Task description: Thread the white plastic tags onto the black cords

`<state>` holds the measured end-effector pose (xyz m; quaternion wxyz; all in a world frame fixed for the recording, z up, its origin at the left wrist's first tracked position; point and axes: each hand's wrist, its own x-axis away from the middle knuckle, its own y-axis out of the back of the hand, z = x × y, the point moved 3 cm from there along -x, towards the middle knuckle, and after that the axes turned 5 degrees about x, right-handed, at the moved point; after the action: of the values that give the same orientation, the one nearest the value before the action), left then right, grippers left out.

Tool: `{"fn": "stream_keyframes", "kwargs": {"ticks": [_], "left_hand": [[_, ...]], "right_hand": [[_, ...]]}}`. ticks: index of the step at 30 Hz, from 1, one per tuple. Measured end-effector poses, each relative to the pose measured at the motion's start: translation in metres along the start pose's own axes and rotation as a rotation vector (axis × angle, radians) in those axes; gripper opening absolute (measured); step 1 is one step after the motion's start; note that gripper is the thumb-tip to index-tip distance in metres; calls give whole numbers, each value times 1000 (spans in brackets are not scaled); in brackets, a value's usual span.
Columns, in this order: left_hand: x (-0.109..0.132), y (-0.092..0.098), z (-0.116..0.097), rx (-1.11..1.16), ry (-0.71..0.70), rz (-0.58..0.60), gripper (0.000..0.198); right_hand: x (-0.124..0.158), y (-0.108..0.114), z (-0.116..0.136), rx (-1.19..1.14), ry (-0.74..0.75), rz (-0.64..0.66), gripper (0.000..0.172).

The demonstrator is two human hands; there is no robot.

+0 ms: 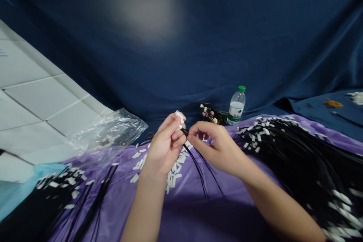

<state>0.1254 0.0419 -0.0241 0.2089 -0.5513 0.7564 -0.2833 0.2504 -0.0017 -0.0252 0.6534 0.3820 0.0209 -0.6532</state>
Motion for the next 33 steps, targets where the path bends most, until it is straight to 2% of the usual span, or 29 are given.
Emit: {"fn": "stream_keyframes", "kwargs": {"ticks": [6, 15, 24, 26, 28, 30, 33], "left_hand": [[-1, -1, 1, 8, 2, 24, 13], [-3, -2, 0, -27, -21, 34, 14], [-2, -1, 0, -62, -54, -17, 17], [-3, 1, -2, -83, -55, -31, 16], [-3, 4, -5, -102, -51, -41, 14], [-3, 6, -9, -105, -44, -47, 11], [-3, 8, -13, -99, -45, -42, 11]], "right_hand": [[0, -2, 0, -6, -2, 42, 13], [1, -1, -10, -132, -115, 143, 12], [-3, 1, -14, -268, -194, 137, 15], [-4, 4, -17, -393, -218, 164, 13], [-5, 10, -22, -610, -246, 220, 7], [-7, 22, -27, -855, -266, 252, 8], [-10, 45, -32, -1045, -241, 98, 11]]}}
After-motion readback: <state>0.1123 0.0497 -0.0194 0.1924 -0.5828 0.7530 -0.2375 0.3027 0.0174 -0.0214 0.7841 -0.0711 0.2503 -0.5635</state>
